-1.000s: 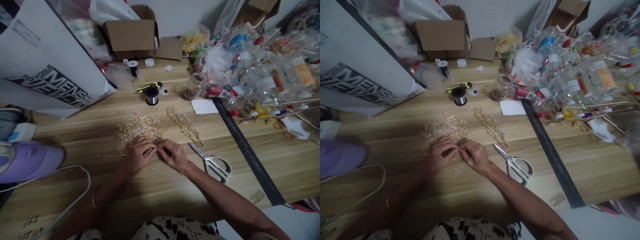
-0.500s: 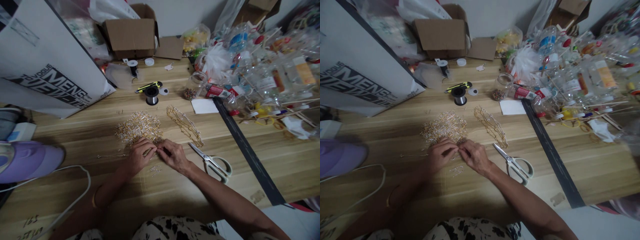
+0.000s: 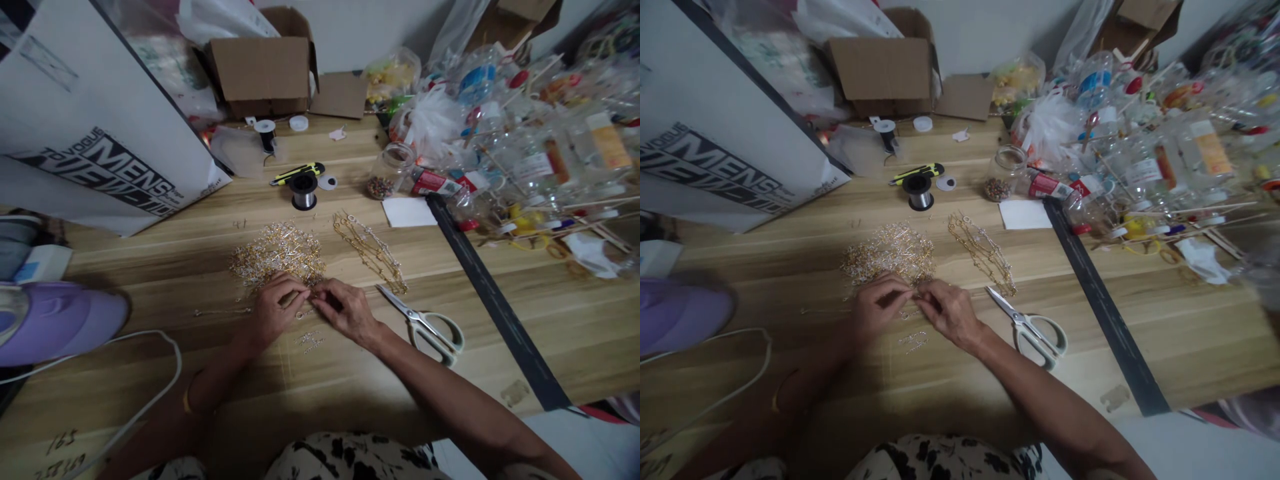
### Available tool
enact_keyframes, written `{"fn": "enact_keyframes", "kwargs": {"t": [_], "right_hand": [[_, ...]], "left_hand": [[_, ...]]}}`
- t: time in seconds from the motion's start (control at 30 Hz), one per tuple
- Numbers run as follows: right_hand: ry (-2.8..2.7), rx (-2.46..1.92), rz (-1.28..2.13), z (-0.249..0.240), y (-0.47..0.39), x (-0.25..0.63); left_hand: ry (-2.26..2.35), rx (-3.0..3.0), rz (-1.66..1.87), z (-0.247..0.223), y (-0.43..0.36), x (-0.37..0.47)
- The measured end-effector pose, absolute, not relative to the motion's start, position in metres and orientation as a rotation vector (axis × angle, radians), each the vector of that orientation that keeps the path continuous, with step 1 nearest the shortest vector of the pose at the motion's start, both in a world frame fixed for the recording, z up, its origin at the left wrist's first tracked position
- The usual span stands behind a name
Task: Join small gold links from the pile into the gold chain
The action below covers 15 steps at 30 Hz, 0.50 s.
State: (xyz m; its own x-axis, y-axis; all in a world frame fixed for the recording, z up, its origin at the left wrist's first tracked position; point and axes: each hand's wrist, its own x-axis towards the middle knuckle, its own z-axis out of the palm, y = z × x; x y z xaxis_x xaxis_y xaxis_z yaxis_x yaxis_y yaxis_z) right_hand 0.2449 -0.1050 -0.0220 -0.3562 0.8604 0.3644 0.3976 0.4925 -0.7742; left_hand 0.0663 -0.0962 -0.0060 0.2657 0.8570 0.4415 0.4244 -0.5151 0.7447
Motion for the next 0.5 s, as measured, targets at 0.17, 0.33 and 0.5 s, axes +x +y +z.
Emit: {"fn": "enact_keyframes", "kwargs": {"t": [0.17,0.33,0.5], "right_hand": [[-1.959,-1.03,0.752,-0.0233,-0.1051,0.2453],[-1.959,-1.017,0.752,-0.0241,-0.1049,0.2456],[-1.97,-1.024,0.771,-0.0227,-0.105,0.2461]], "left_hand": [[1.167,1.976,1.179,-0.0039,-0.0956,0.0656],[1.157,1.977,1.193,-0.0051,-0.0953,0.0659],[1.16,1.985,1.193,-0.0059,-0.0965,0.0663]]}}
